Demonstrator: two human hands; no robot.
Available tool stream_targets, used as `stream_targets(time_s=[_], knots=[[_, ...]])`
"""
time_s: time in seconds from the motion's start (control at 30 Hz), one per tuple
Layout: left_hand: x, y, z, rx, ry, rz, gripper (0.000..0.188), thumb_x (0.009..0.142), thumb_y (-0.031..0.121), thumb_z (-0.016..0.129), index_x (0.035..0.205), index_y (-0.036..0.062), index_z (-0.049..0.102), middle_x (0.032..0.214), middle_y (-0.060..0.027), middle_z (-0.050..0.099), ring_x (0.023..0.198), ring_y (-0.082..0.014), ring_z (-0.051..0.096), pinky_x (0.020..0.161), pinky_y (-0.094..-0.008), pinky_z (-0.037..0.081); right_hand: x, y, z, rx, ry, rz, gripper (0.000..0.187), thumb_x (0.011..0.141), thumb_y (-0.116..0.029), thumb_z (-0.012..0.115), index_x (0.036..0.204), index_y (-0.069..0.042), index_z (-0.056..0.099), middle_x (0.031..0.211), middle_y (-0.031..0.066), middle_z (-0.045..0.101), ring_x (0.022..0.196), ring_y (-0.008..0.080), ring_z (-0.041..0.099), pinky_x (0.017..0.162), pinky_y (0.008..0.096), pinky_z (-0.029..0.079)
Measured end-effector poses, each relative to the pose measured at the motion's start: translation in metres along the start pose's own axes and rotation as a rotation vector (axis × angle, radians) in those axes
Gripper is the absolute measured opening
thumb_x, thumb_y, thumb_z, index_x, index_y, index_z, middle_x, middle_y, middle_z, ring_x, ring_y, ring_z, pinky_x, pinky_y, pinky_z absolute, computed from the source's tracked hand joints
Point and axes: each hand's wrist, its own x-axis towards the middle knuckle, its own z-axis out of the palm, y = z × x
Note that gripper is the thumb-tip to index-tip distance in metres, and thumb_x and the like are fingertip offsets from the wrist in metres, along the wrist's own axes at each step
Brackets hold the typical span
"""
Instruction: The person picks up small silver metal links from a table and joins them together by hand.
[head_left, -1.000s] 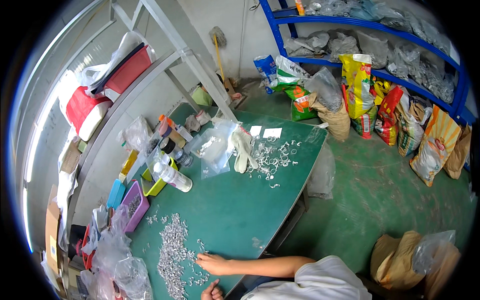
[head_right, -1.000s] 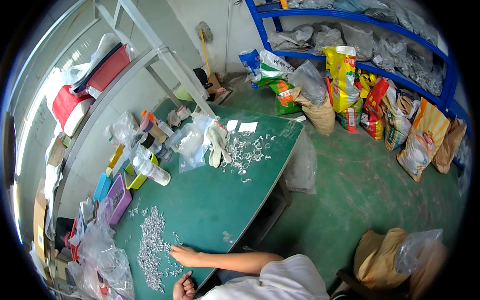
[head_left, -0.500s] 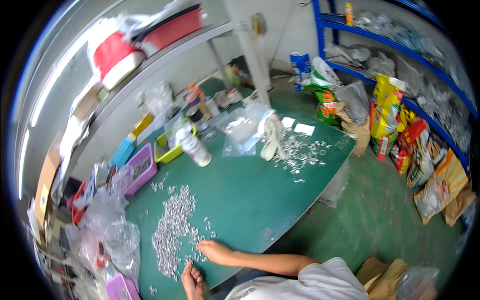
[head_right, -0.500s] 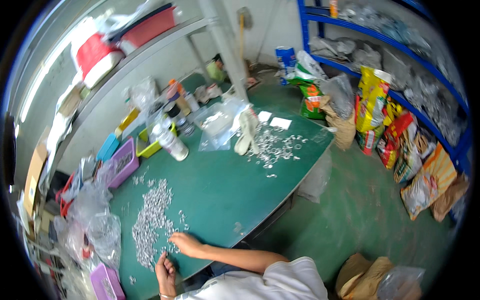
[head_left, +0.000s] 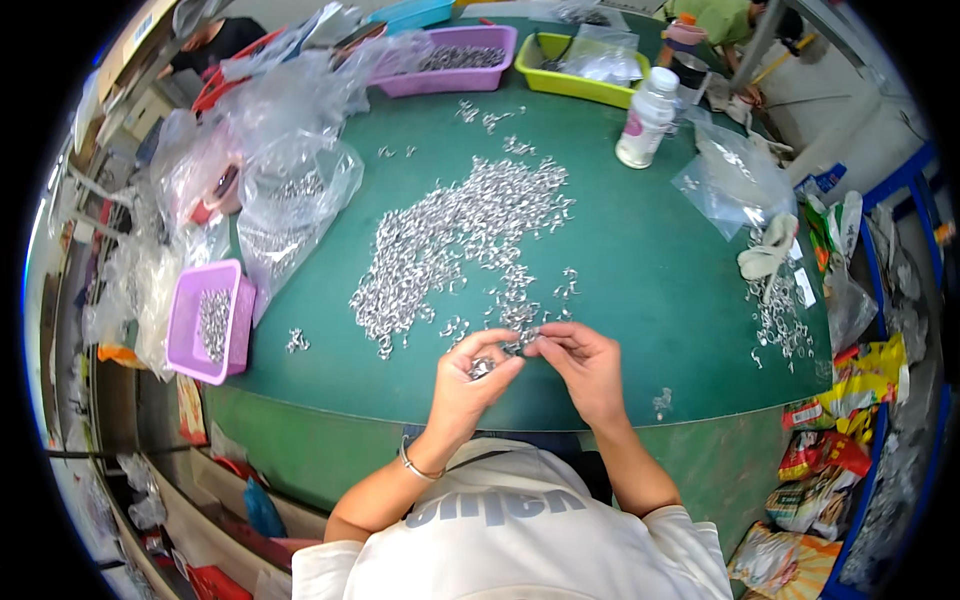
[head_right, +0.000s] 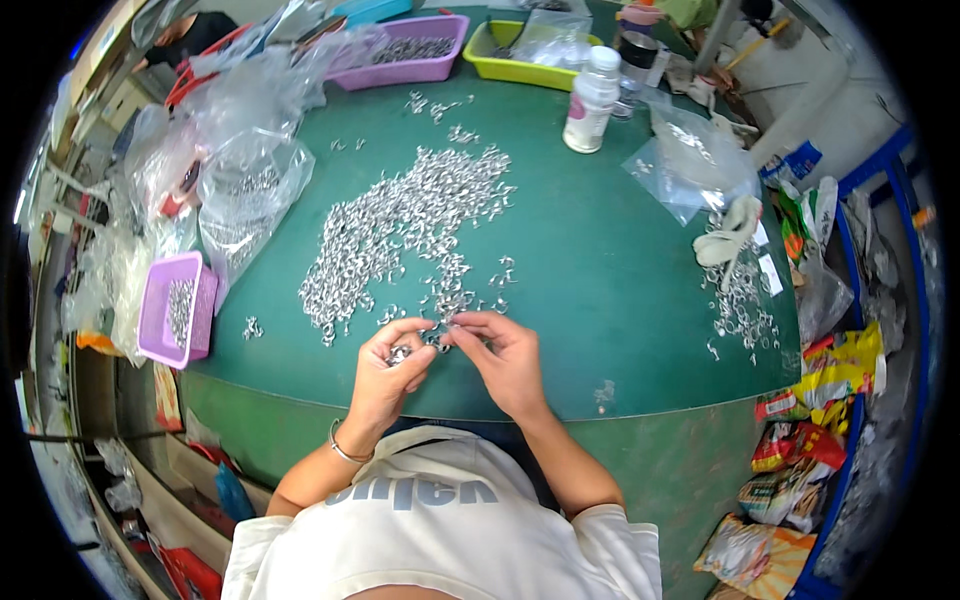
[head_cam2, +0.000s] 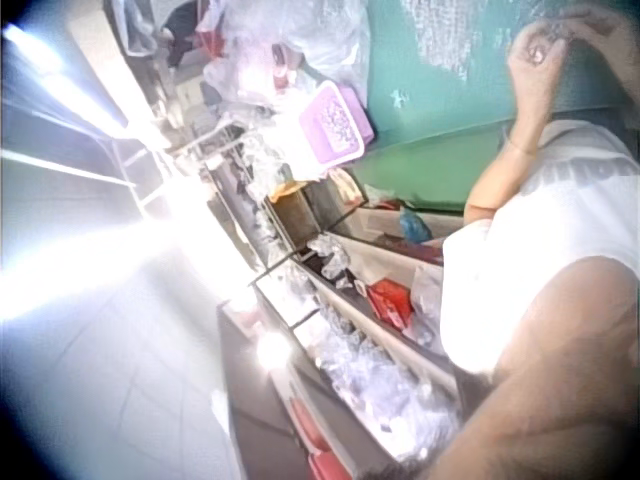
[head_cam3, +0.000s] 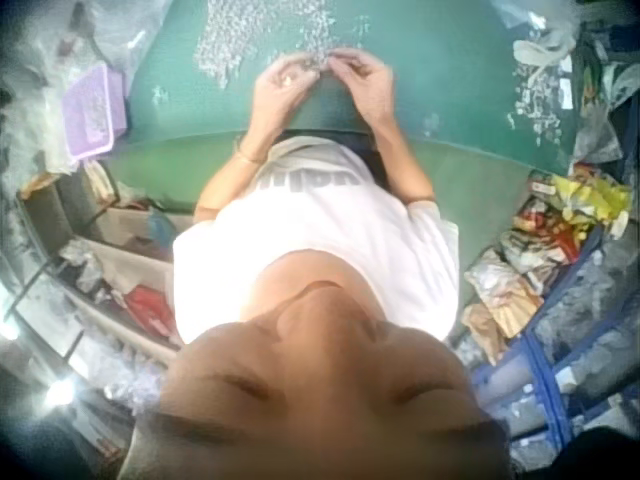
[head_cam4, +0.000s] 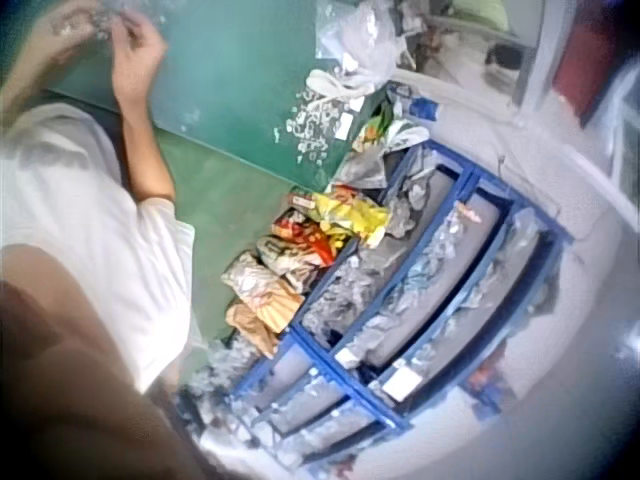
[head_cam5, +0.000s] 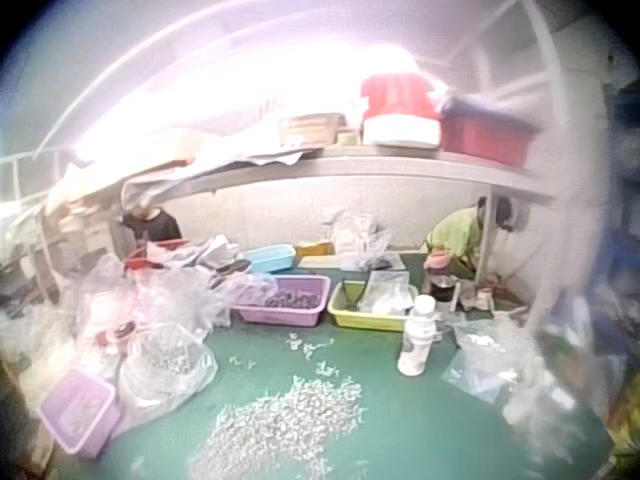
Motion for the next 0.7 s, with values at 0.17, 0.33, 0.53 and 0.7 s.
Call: stream_targets(time_s=[0.17, 0.33, 0.53, 0.7], knots=[[0.007, 0.008, 0.004, 0.188, -0.029, 0.12, 0.021, 0.076, 0.0, 0.062, 0.097, 0.0002, 0.061, 0.063, 0.0035, 0.049, 0.054, -0.0013, 0.041, 0.048, -0.0148, 0.032, -0.009, -0.01, 0.004, -0.277, 0.04, -0.039, 0.008, 0.079, 0.003, 0.057, 0.086, 0.004, 0.061, 0.08, 0.0101, 0.063, 0.076, 0.0146, 0.061, 0.066, 0.0236, 0.048], [0.013, 0.01, -0.004, 0.158, -0.06, 0.111, 0.016, 0.075, 0.002, 0.064, 0.092, 0.0007, 0.064, 0.062, 0.0032, 0.05, 0.061, -0.0023, 0.045, 0.056, -0.0173, 0.039, -0.005, -0.015, 0.009, -0.202, 0.015, -0.077, 0.008, 0.075, 0.006, 0.06, 0.083, 0.005, 0.062, 0.076, 0.0103, 0.062, 0.071, 0.0154, 0.062, 0.063, 0.0227, 0.048], [0.013, 0.019, -0.01, 0.129, -0.077, 0.098, 0.013, 0.075, -0.001, 0.062, 0.088, -0.0008, 0.064, 0.064, 0.002, 0.052, 0.061, -0.0025, 0.045, 0.054, -0.0166, 0.036, -0.005, -0.018, 0.02, -0.286, 0.063, -0.189, 0.013, 0.067, 0.01, 0.064, 0.079, 0.004, 0.061, 0.073, 0.0102, 0.061, 0.067, 0.0162, 0.057, 0.06, 0.0244, 0.045], [0.01, 0.02, -0.014, 0.088, -0.083, 0.072, 0.012, 0.075, -0.002, 0.062, 0.087, -0.0015, 0.064, 0.064, 0.0017, 0.052, 0.058, -0.002, 0.043, 0.05, -0.016, 0.032, -0.006, -0.024, 0.028, -0.398, 0.056, -0.307, 0.019, 0.06, 0.01, 0.069, 0.076, 0.004, 0.062, 0.07, 0.0095, 0.06, 0.067, 0.0188, 0.054, 0.059, 0.0271, 0.043]])
